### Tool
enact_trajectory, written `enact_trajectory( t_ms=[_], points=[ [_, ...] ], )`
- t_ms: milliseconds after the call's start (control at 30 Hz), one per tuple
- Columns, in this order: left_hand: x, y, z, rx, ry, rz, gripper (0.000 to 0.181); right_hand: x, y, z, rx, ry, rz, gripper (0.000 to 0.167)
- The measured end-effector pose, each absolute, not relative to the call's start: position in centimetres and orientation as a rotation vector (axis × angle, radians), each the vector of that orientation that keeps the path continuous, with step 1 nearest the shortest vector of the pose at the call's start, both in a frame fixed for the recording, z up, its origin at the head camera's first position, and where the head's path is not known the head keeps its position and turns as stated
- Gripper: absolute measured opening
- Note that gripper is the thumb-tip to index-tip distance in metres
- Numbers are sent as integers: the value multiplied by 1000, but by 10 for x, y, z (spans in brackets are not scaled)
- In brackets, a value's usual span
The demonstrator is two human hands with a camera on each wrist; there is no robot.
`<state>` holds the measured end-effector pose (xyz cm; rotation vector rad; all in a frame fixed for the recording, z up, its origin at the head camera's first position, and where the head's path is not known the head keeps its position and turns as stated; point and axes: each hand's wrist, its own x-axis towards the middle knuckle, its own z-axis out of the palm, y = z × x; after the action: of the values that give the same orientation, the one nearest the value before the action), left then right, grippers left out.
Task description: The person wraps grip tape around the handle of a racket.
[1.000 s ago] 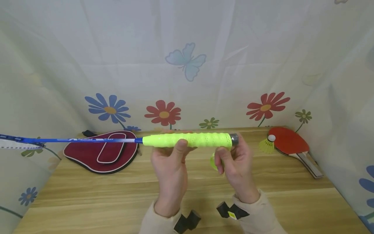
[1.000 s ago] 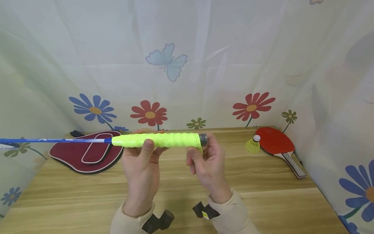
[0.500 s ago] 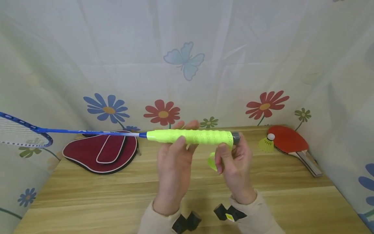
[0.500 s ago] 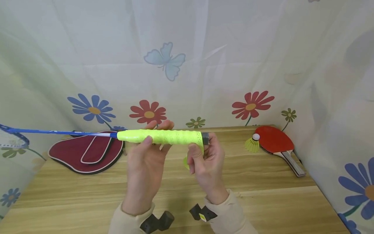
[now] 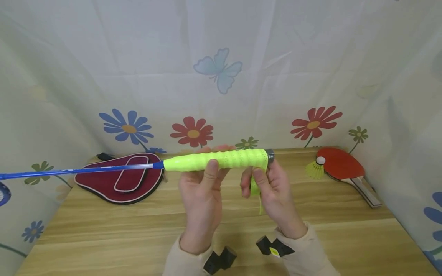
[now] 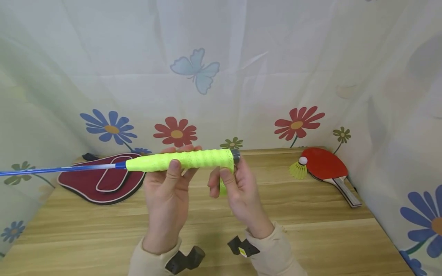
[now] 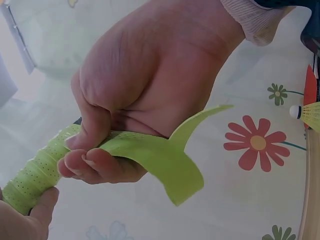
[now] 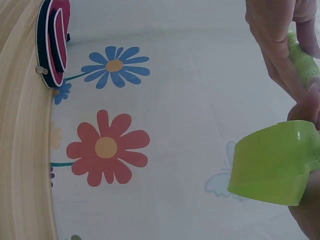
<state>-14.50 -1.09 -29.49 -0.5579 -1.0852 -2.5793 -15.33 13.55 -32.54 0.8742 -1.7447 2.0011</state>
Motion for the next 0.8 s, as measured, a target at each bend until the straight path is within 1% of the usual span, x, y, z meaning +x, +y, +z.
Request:
enact_trajectory(
  t_ms=[167, 267, 433, 500, 533, 667, 800],
  points=[
    [-145, -12, -293, -516, -1109, -2561, 19, -152, 140, -325, 731, -1868, 2007, 17],
    [-145, -13, -293, -472, -1119, -2563, 17, -152, 141, -324, 692, -1894, 1981, 19],
    [-146, -14, -293, -406, -1124, -2570, 21, -153, 140, -323, 710, -1826, 1997, 33],
    [-146, -14, -293, -383, -1125, -2571, 21, -153, 139, -323, 720, -1793, 1983, 35],
    [-146, -14, -294, -374, -1126, -2571, 21, -153, 138, -323, 722, -1779, 1969, 33],
    [-148, -13, -295, -338, -1137, -2561, 19, -153, 136, -324, 743, -1741, 1860, 16],
    [-148, -11, -296, -329, -1177, -2536, 17, -154, 134, -326, 749, -1705, 1795, 10]
  ],
)
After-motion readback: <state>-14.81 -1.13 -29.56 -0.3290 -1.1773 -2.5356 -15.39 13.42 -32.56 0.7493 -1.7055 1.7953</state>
